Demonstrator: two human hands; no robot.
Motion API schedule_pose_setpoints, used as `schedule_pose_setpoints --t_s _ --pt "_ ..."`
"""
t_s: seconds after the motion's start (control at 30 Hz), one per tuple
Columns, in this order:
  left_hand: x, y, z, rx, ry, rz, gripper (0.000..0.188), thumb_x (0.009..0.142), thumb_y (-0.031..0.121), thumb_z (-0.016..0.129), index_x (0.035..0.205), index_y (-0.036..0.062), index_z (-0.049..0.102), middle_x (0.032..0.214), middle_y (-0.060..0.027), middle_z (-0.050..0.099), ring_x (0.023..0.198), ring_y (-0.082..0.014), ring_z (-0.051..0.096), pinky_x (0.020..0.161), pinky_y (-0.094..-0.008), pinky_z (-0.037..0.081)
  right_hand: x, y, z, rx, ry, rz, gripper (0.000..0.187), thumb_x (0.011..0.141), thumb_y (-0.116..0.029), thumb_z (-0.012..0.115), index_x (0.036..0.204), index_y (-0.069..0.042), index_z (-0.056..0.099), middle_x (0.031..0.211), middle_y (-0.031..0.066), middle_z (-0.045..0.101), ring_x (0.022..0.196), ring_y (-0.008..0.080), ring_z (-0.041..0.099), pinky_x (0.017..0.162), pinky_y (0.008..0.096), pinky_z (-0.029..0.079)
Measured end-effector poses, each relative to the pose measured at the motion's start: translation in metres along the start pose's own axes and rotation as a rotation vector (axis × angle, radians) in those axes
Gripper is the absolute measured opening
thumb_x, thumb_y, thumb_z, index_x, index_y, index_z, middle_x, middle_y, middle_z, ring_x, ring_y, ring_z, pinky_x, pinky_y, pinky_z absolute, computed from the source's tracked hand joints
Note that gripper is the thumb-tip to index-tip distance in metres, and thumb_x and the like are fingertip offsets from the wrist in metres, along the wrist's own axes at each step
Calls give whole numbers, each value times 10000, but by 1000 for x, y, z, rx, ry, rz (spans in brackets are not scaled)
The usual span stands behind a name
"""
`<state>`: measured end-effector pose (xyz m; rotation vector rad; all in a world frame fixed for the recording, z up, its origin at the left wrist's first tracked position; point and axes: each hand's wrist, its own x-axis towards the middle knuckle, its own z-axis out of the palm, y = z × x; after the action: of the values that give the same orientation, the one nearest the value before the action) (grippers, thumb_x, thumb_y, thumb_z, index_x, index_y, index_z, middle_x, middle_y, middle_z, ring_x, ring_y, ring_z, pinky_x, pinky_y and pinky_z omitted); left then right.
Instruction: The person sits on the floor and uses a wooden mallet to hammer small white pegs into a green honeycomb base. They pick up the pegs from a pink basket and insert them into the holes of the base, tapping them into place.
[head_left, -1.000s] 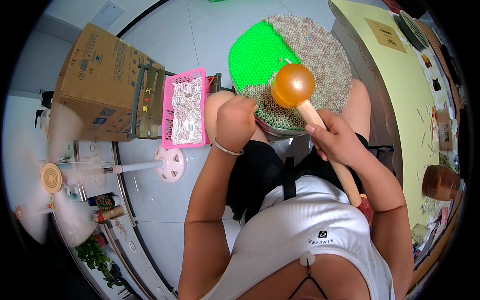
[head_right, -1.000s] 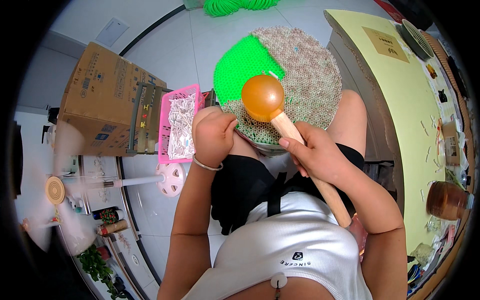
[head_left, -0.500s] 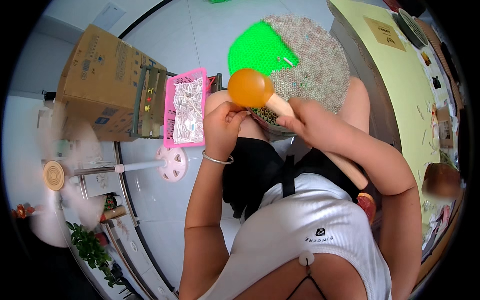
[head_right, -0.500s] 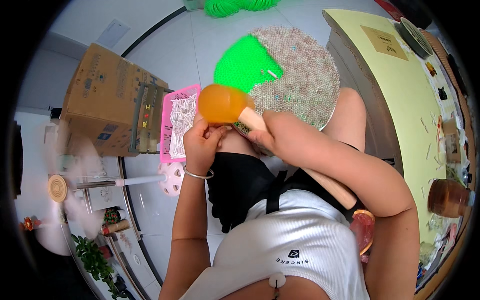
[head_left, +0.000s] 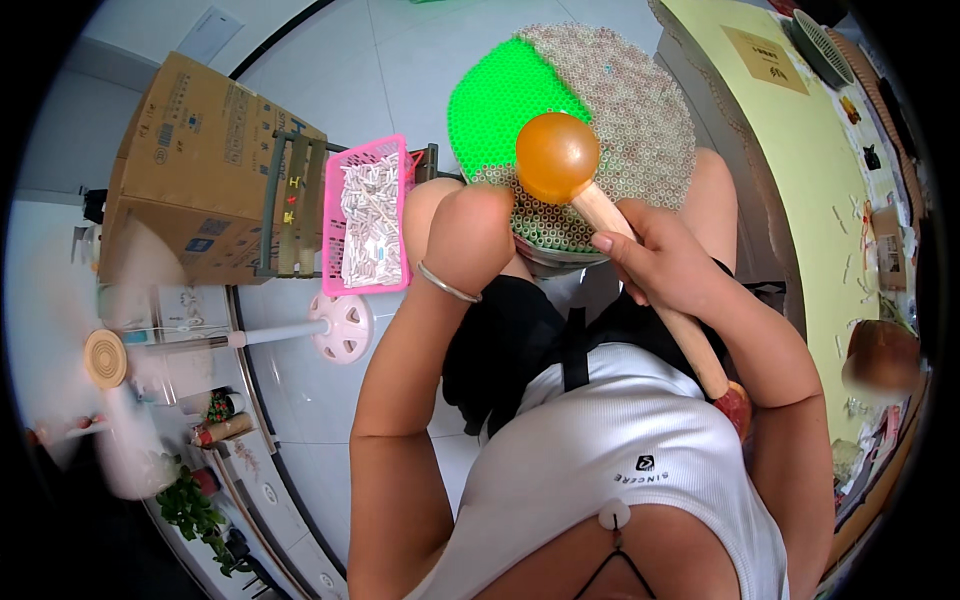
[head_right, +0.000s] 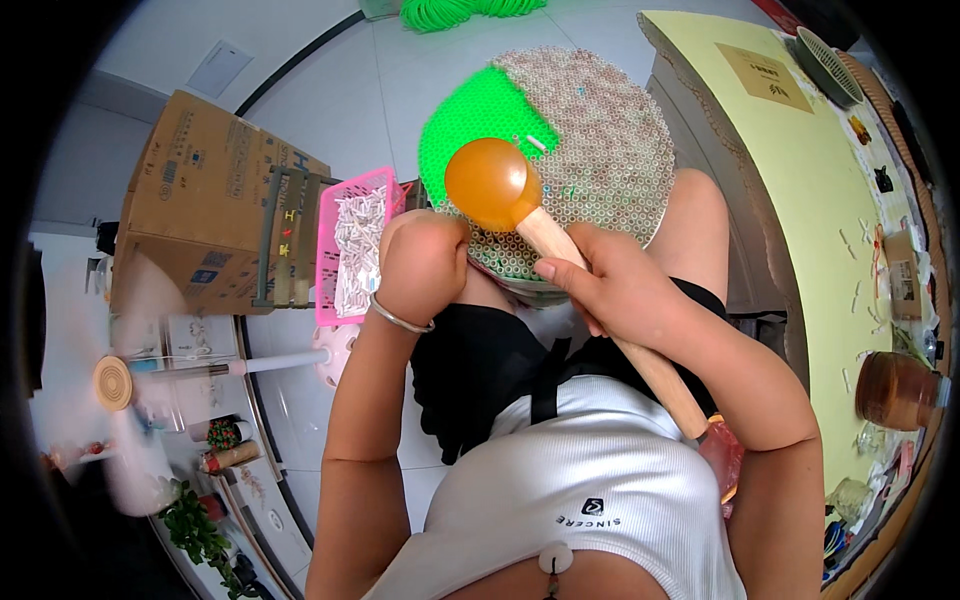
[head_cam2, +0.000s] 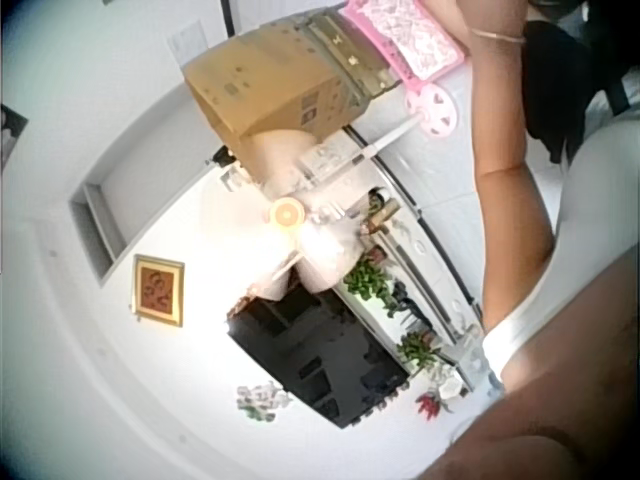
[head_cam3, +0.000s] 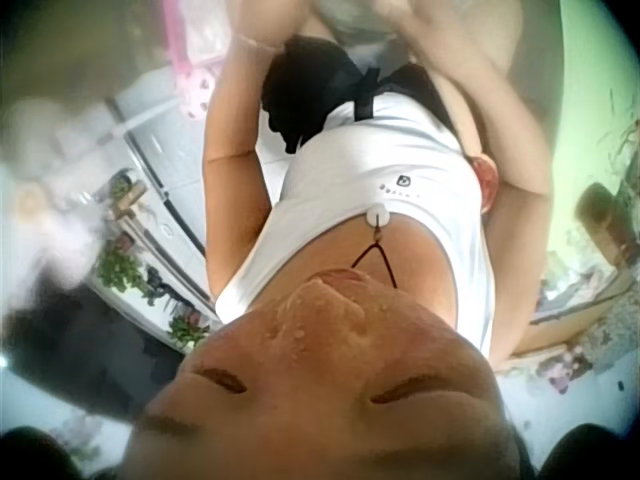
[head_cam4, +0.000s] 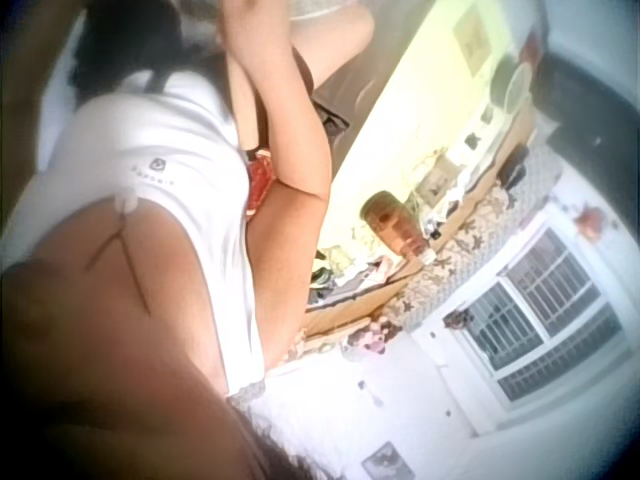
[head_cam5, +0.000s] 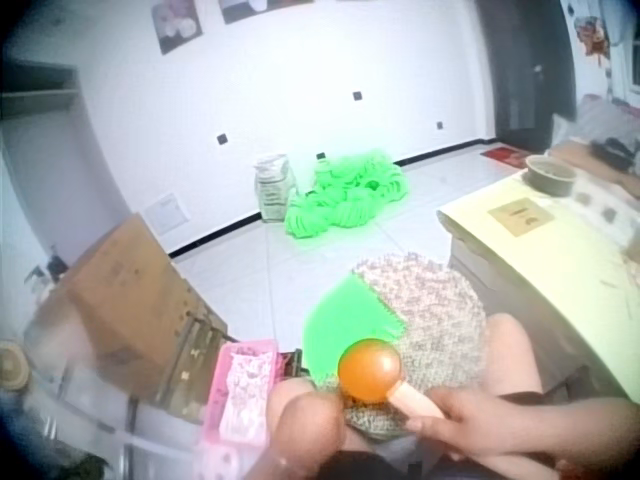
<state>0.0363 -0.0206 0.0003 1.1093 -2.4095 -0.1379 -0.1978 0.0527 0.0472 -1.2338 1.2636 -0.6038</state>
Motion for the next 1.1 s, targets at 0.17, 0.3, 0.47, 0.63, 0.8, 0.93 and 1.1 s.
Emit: schedule_pose_setpoints --t_s 0.17,0.3,0.47,0.63,0.8,0.93,1.1 --pt "-7 -12 -6 -202 -17 -219 117 749 54 653 863 27 659 720 -157 638 689 -337 631 647 -412 506 2 -5 9 -8 -22 9 336 979 -295 601 926 30 534 584 30 528 431 102 521 411 271 417" --pt "-14 -35 -21 -245 126 -363 111 782 44 643 886 4 651 694 -156 637 633 -299 631 621 -376 514 -2 -31 17 -58 -89 -161 343 973 -287 596 926 49 538 640 114 582 463 183 571 464 326 458" --pt "25 -63 -25 -302 210 -432 125 783 62 671 893 2 668 674 -125 640 593 -248 625 594 -340 504 20 -8 18 -481 -36 -330 344 966 -296 592 949 46 549 673 148 594 495 238 584 481 368 460" --pt "92 -39 20 -155 163 82 171 772 99 680 926 41 725 865 -133 693 810 -306 661 754 -394 523 -17 -3 -12 -28 41 -2 236 998 -252 551 992 -17 528 652 36 527 462 100 505 417 260 405" --pt "129 -28 59 67 -137 295 161 754 58 644 887 86 731 872 -93 665 897 -319 611 774 -436 497 -33 21 -33 226 248 2 261 1003 -264 549 984 -9 500 631 17 491 418 84 454 392 228 383" --pt "135 -26 61 39 -152 277 156 761 73 671 910 91 714 874 -92 658 895 -324 600 787 -428 497 -34 28 -40 259 288 30 253 1003 -259 548 981 -13 496 644 26 501 417 89 452 388 233 379" --pt "89 -28 16 -628 202 -133 166 831 88 713 993 47 712 936 -49 703 860 -173 649 784 -299 513 -30 27 -35 268 201 5 246 1002 -252 552 945 -22 484 648 24 505 423 86 465 390 228 385"
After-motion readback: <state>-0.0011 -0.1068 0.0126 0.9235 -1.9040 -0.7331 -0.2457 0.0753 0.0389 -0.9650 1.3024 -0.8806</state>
